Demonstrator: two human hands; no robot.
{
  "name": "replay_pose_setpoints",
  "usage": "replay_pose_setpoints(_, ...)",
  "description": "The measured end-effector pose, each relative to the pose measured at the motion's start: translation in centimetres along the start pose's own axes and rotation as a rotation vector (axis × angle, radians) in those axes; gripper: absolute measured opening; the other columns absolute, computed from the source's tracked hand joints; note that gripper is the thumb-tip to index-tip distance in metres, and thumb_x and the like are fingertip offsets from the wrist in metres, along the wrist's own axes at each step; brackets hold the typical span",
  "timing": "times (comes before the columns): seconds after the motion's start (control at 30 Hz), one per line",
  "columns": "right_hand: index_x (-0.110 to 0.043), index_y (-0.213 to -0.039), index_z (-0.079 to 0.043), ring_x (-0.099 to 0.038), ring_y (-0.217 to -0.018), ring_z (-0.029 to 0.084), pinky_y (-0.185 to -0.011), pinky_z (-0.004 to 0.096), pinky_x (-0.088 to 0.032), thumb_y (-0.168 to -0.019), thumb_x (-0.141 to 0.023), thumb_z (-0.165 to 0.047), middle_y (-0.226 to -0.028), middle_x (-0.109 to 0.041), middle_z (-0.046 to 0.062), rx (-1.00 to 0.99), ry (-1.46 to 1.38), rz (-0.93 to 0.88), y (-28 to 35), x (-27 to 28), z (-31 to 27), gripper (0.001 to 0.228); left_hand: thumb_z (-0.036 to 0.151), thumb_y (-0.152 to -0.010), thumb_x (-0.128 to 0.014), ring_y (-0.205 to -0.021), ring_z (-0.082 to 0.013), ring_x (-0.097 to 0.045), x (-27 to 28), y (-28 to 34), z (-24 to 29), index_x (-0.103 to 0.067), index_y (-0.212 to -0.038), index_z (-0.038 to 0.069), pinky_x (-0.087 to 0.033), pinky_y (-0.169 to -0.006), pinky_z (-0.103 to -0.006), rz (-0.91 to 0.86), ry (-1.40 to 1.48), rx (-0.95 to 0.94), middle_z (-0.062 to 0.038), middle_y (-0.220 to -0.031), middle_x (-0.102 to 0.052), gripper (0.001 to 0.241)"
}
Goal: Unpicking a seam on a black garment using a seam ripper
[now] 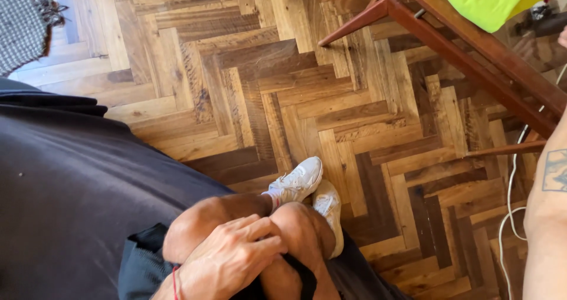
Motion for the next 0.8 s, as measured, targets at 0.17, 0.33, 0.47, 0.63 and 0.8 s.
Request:
replay_pose_setpoints(0.17, -0.066, -0.147, -0.013, -0.064, -0.127, 0.023, -0.108, 0.039, -0.05, -0.113, -0.049, -0.027, -0.14, -0.069, 0.009, 0.042, 0.036, -0.069, 20.8, -13.1, -9.2, 0.04, 0.017, -0.114, -0.05, -0.08, -0.0312, -0.064, 1.0, 0.2, 1.5, -0.061, -0.103, 0.01, -0.05, -0.081, -0.0452, 0.052, 0.017, -0.006, -0.009, -0.09, -0.063, 0.016)
replay_pose_setpoints(0.33, -0.061, -0.145, -0.015, -0.064, -0.131, 0.019, -0.114, 0.036, -0.047, -0.108, -0.048, -0.03, -0.14, -0.068, 0.006, 0.105, 0.022, -0.211, 43.1, -28.2, -38.6, 0.042, 0.023, -0.109, -0.059, -0.085, -0.034, -0.064, 1.1, 0.4, 2.4, -0.062, -0.106, 0.007, -0.051, -0.08, -0.0466, 0.181, 0.034, 0.045, -0.012, -0.094, -0.062, 0.017)
replay_pose_setpoints(0.47, -0.07, -0.13, -0.015, -0.057, -0.095, 0.01, -0.083, 0.025, -0.043, -0.098, -0.057, -0.044, -0.12, -0.076, 0.001, 0.245, -0.248, -0.469, 32.3, -14.1, -43.7, 0.046, 0.028, -0.11, -0.058, -0.095, -0.0282, -0.072, 2.3, 0.2, 3.4, -0.067, -0.11, 0.01, -0.055, -0.087, -0.0376, 0.324, 0.199, 0.03, -0.01, -0.101, -0.072, 0.02)
replay_pose_setpoints(0.63, -0.066, -0.122, -0.006, -0.062, -0.078, 0.016, -0.065, 0.024, -0.052, -0.083, -0.081, -0.03, -0.105, -0.083, 0.011, 0.233, -0.944, -0.927, 35.7, -10.7, -59.7, 0.048, 0.033, -0.111, -0.056, -0.09, -0.0235, -0.071, 3.5, 2.0, 6.5, -0.064, -0.115, 0.015, -0.057, -0.079, -0.0377, 0.491, 0.083, 0.015, -0.004, -0.103, -0.066, 0.02)
replay_pose_setpoints(0.8, -0.043, -0.151, -0.011, -0.077, -0.085, 0.035, -0.08, 0.05, -0.069, -0.099, -0.072, 0.01, -0.097, -0.076, 0.025, 0.188, -1.461, -1.077, 40.8, -8.7, -61.6, 0.063, 0.035, -0.113, -0.053, -0.096, -0.0207, -0.074, 6.2, 5.2, 10.0, -0.064, -0.12, 0.019, -0.06, -0.075, -0.0368, 0.606, -0.005, -0.015, 0.002, -0.114, -0.07, 0.021)
Point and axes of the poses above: each hand's wrist, its own y-axis away from the middle knuckle, its own x-axis out of the back of the hand, z = x × y, the point moved 3 cm from there along -y, towards the middle knuckle
